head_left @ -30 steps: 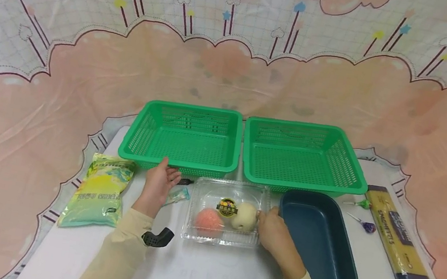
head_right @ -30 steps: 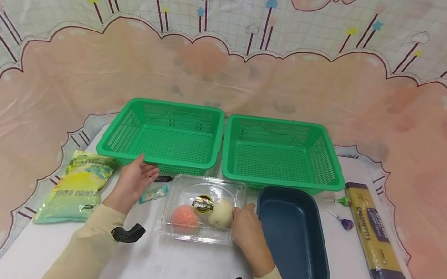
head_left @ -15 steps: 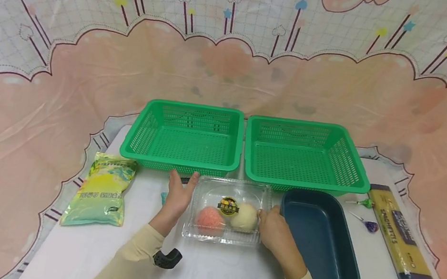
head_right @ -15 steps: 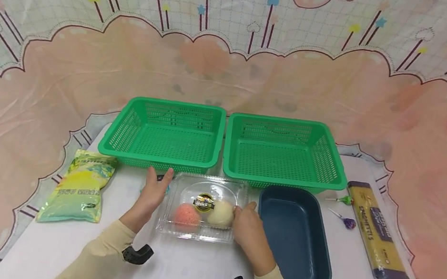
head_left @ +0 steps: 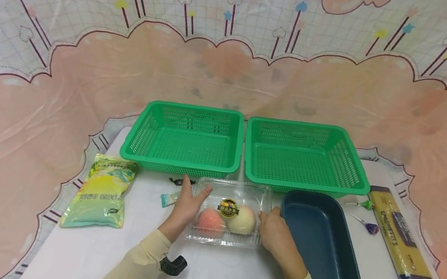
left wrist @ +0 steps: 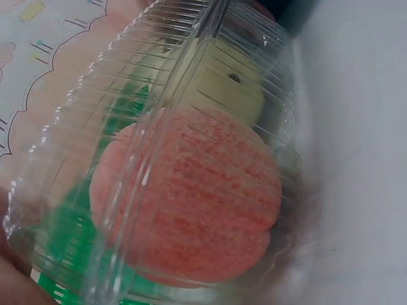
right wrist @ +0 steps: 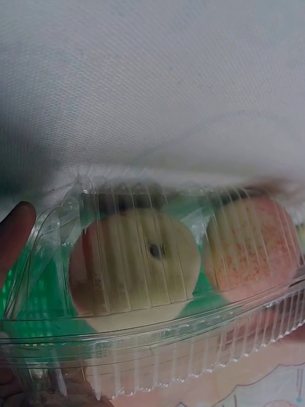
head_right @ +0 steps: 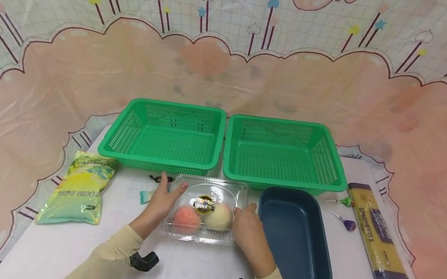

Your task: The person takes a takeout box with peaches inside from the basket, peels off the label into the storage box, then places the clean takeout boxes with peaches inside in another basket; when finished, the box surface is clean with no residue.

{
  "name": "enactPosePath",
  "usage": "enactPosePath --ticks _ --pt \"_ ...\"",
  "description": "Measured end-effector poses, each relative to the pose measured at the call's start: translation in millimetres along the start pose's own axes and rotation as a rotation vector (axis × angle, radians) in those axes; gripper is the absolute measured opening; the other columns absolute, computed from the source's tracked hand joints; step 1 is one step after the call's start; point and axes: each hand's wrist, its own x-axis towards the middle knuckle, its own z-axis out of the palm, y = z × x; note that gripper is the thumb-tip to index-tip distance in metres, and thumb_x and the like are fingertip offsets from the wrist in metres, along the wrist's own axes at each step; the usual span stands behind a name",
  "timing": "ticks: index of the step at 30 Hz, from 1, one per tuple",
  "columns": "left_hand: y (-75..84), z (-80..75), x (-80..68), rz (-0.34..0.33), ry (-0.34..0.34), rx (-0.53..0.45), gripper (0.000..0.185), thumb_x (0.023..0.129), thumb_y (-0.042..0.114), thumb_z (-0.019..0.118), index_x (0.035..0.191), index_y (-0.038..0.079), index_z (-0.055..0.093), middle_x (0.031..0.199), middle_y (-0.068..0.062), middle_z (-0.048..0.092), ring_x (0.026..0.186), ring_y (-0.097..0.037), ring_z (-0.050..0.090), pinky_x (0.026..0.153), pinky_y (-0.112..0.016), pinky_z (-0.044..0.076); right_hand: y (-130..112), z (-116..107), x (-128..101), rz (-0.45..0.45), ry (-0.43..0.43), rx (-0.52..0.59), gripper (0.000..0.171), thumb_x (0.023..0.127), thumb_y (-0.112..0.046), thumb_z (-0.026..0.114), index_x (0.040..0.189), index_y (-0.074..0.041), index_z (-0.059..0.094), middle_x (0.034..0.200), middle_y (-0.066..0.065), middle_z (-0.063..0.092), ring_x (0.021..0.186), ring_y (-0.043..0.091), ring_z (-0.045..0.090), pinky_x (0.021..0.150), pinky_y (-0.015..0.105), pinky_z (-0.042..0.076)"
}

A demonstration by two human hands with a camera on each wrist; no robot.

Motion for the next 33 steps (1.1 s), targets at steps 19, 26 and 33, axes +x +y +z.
enactPosePath --ticks 19,26,33 --pt "-1.8 4.0 3.8 -0.008 0.019 0.006 0.081 0.108 0.026 0.058 0.164 -0.008 0.011 0.169 -0.032 0.014 0.157 -0.051 0.013 0.129 -0.059 0.013 0.1 -12.3 0.5 -0.062 0.010 -0.020 0.057 0.109 -0.025 0.049 0.136 0.025 0.042 0.122 0.044 0.061 0.118 0.056 0.062 0.093 0.064 0.053" --pt "-2.3 6.4 2.9 -0.001 0.045 0.035 0.078 0.107 0.023 0.059 0.162 -0.010 0.015 0.168 -0.032 0.018 0.157 -0.050 0.015 0.129 -0.058 0.015 -19.7 -41.8 -8.5 -0.107 0.024 -0.062 0.060 0.108 -0.027 0.055 0.147 0.017 0.044 0.148 0.039 0.049 0.139 0.057 0.046 0.112 0.068 0.042" --pt "-2.5 6.4 4.1 -0.025 0.060 0.007 0.078 0.107 0.023 0.059 0.163 -0.008 0.014 0.169 -0.030 0.018 0.158 -0.048 0.013 0.129 -0.058 0.013 -47.1 -71.0 -14.6 -0.178 0.044 -0.056 0.064 0.108 -0.030 0.056 0.151 0.016 0.041 0.152 0.036 0.048 0.140 0.053 0.048 0.113 0.066 0.043"
